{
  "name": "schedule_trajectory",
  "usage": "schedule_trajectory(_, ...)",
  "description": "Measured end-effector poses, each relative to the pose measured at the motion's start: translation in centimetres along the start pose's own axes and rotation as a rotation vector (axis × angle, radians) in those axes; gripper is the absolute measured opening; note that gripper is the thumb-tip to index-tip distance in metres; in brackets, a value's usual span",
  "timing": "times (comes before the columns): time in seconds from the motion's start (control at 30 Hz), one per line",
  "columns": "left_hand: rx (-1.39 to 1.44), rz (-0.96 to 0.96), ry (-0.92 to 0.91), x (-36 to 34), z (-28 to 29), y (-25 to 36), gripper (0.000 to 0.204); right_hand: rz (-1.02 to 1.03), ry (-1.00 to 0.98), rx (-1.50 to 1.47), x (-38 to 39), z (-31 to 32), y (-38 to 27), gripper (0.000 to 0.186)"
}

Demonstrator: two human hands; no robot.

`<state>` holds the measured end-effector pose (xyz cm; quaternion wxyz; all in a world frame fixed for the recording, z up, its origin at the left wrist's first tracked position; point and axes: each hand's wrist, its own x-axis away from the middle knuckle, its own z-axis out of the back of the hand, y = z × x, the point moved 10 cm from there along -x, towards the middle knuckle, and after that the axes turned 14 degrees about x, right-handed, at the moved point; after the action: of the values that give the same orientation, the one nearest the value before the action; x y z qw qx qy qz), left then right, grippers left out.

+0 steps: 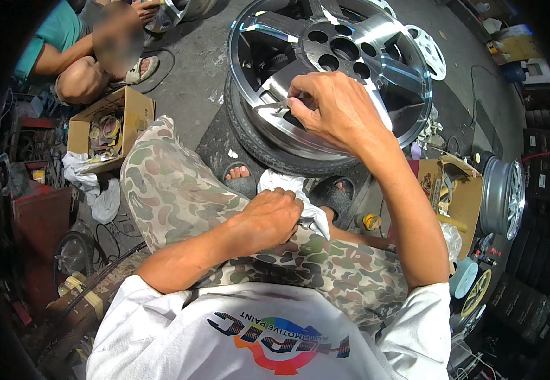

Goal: Cleaning and taping sections of an automotive wheel rim for repair or painting.

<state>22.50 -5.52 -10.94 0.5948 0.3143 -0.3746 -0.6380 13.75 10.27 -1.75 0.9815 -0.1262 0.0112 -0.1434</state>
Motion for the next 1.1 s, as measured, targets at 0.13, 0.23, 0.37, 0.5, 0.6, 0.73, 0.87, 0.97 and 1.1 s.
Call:
schedule_trajectory(0.13, -0.051, 0.055, -0.087, -0.4, -0.3, -0.1, 0.015, -0.017, 0.005, -0.034, -0.4, -1.0, 0.3, 0.024)
schedule_trajectory(0.23, -0.051, 0.073, -0.085, -0.9, -0.1, -0.1, 0.015, -0.058, -0.024, -0.038, -0.3, -1.4, 1.3, 0.026)
schedule_trajectory(0.37, -0.056, 0.085, -0.117, -1.2, -0.4, -0.3, 0.016, -0.087, -0.054, -0.058, 0.4, -1.4, 2.2, 0.026)
schedule_trajectory(0.5, -0.066, 0.099, -0.147, -1.3, -0.8, -0.5, 0.016, -0.060, -0.010, -0.092, 0.2, -0.8, 1.6, 0.024)
schedule_trajectory(0.6, -0.063, 0.086, -0.126, -1.3, -0.7, -0.4, 0.015, -0.019, 0.030, 0.013, 0.0, -0.4, 0.7, 0.021)
schedule_trajectory(0.73, -0.050, 0.099, -0.116, -1.3, -0.5, -0.5, 0.015, 0.074, 0.097, 0.075, 0.2, 0.4, -0.4, 0.020)
schedule_trajectory(0.87, -0.040, 0.123, -0.145, -1.4, -0.5, -0.6, 0.015, 0.085, 0.100, 0.117, 0.2, 0.4, -0.6, 0.020)
schedule_trajectory(0.97, -0.018, 0.128, -0.159, -1.9, -0.3, -0.7, 0.017, 0.105, 0.146, 0.125, -0.2, 0.8, -0.9, 0.019)
schedule_trajectory(1.1, 0.099, 0.266, -0.105, -2.6, 0.9, -2.6, 0.023, 0.058, 0.183, 0.025, 0.3, 2.0, 0.3, 0.020)
